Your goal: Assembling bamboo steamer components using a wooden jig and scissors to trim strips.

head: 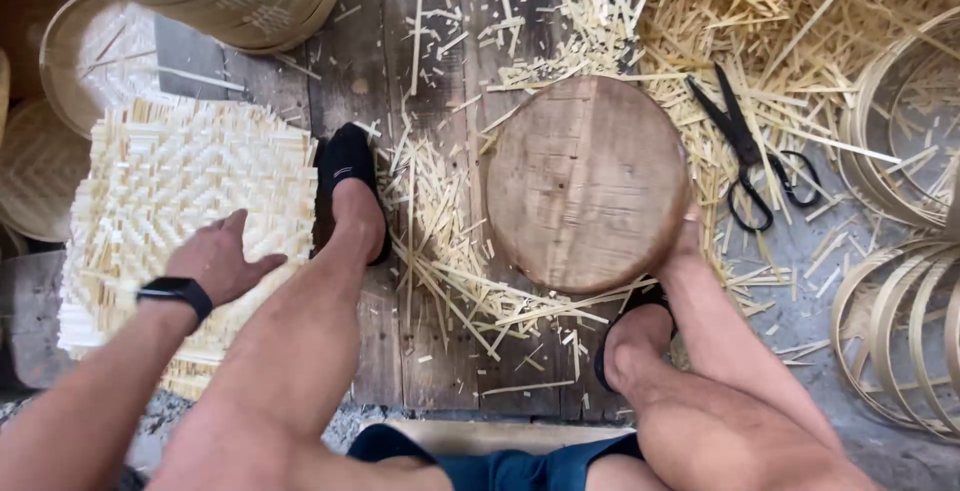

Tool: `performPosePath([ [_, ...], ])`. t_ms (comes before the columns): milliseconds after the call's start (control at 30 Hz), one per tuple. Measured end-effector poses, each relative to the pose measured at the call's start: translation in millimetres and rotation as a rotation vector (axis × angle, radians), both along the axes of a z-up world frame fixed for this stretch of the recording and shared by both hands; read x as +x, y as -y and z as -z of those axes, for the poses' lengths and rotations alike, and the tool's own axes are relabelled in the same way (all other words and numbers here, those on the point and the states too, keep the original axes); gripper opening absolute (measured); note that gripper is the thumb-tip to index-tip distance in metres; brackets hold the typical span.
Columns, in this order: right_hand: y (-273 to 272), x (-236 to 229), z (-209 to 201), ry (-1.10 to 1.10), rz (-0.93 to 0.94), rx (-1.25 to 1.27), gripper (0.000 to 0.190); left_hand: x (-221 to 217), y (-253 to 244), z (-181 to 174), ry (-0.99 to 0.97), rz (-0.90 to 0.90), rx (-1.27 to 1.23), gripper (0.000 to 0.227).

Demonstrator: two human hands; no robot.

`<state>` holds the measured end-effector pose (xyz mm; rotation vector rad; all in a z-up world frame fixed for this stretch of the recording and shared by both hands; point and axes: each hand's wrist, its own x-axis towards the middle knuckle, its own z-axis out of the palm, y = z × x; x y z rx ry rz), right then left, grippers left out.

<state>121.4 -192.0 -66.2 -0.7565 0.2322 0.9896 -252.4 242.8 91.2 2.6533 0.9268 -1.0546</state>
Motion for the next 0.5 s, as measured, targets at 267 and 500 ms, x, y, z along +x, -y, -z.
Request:
performPosePath([
  [267,51.0,-6.7,-11.4,0.165,-0.042,-0.353,0.060,-162.0,-20.9,216.5,0.133,-0.345,0.398,0.086],
  [500,9.8,-61.8,-41.1,0.053,-0.336,-0.425,0.064,-122.4,-19.0,23.2,0.633,-0.543,0.119,0.057],
])
